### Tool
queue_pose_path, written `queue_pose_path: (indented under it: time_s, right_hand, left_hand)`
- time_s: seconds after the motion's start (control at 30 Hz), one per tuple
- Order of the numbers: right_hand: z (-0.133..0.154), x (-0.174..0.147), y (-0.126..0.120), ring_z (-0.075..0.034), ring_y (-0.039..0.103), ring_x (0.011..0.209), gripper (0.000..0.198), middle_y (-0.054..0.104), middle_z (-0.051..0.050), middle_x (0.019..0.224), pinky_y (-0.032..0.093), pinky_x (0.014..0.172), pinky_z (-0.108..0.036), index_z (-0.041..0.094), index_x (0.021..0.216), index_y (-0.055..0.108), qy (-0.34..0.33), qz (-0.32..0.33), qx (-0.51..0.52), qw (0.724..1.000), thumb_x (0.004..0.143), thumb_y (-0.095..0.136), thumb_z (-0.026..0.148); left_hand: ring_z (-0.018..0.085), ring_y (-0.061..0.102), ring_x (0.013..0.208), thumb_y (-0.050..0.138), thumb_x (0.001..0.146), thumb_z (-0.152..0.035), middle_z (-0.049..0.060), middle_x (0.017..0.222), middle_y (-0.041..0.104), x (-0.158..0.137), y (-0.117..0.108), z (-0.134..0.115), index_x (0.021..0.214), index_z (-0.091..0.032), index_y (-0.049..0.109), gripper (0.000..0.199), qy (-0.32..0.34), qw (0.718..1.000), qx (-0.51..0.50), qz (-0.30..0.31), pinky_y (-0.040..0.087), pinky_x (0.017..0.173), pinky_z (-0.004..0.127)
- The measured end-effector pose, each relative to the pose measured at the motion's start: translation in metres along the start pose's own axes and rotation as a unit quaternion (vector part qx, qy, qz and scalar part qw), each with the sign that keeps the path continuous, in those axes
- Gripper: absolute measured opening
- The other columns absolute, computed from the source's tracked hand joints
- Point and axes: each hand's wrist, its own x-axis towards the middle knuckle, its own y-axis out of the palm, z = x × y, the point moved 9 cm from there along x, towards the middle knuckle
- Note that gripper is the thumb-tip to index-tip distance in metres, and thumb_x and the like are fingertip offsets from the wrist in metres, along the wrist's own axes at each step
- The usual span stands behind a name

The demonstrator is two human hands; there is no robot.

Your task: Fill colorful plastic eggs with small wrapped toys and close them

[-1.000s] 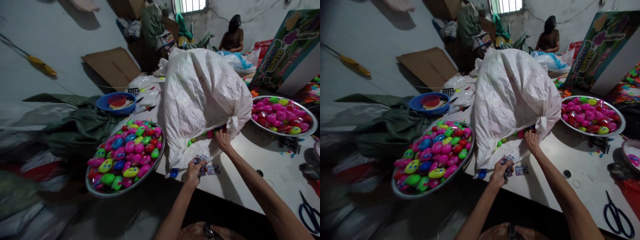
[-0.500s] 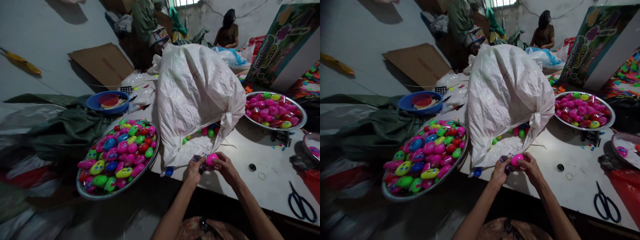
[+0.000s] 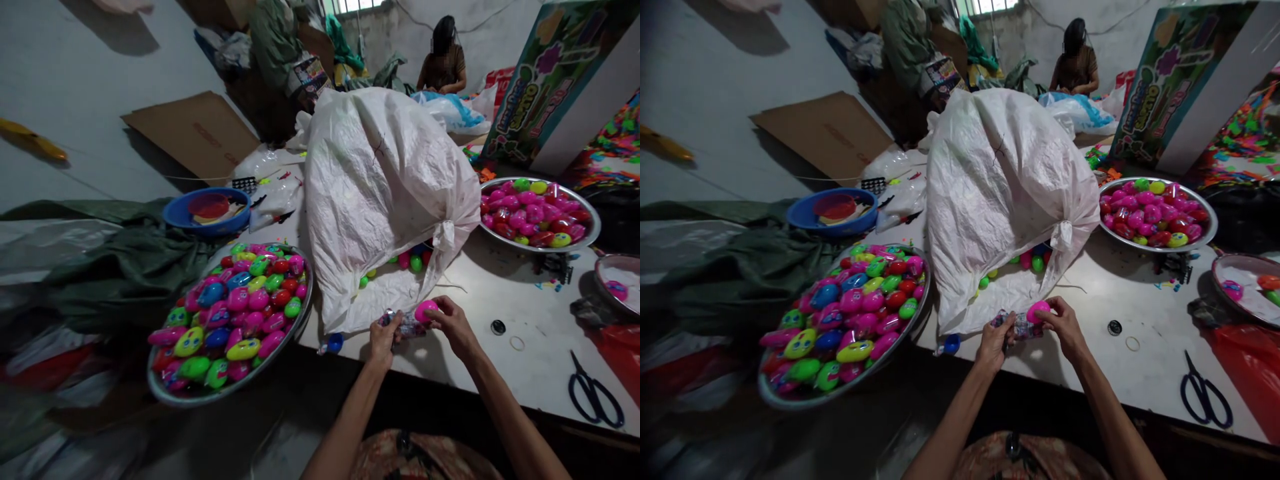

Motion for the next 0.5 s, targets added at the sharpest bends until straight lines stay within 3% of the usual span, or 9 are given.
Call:
queue_pose_path:
  time_s: [0.2, 0.3, 0.4, 0.5]
  right_hand:
    - [0.013, -0.022, -0.008, -0.014, 0.057, 0.062, 0.041, 0.062, 0.000, 0.080, 0.045, 0.055, -0.026, 0.021, 0.096, 0.056, -0.086, -0.091, -0.051, 0.991, 0.062, 0.074, 0.037]
    - [0.018, -0.026, -0.009, -0.014, 0.055, 0.061, 0.038, 0.061, 0.001, 0.074, 0.044, 0.055, -0.025, 0.021, 0.094, 0.057, -0.107, -0.114, -0.101, 0.983, 0.062, 0.073, 0.036]
    - [0.021, -0.028, -0.009, -0.013, 0.053, 0.058, 0.038, 0.060, 0.001, 0.073, 0.043, 0.053, -0.025, 0.021, 0.095, 0.057, -0.122, -0.121, -0.145, 0.974, 0.064, 0.072, 0.036]
    - [0.020, -0.031, -0.004, -0.014, 0.054, 0.056, 0.037, 0.061, 0.001, 0.071, 0.044, 0.053, -0.025, 0.021, 0.096, 0.056, -0.122, -0.098, -0.174, 0.972, 0.066, 0.070, 0.038]
  left_hand:
    - [0.005, 0.035, 0.032, 0.073, 0.054, -0.049, -0.007, 0.036, 0.039, -0.002, 0.006, -0.001, 0.051, -0.016, 0.048, 0.042, -0.026, 0.999, -0.003, 0.022, 0.024, 0.035, 0.019]
    - [0.005, 0.036, 0.032, 0.072, 0.057, -0.050, -0.007, 0.037, 0.040, -0.006, 0.015, 0.002, 0.052, -0.016, 0.047, 0.042, -0.063, 0.995, -0.039, 0.070, 0.028, 0.036, 0.019]
    - [0.005, 0.035, 0.031, 0.071, 0.059, -0.049, -0.008, 0.037, 0.039, -0.011, 0.024, 0.005, 0.055, -0.017, 0.047, 0.041, -0.096, 0.985, -0.072, 0.122, 0.032, 0.039, 0.020]
    - [0.005, 0.037, 0.031, 0.069, 0.061, -0.050, -0.007, 0.039, 0.044, -0.014, 0.026, 0.005, 0.059, -0.016, 0.051, 0.039, -0.090, 0.986, -0.051, 0.130, 0.033, 0.039, 0.020]
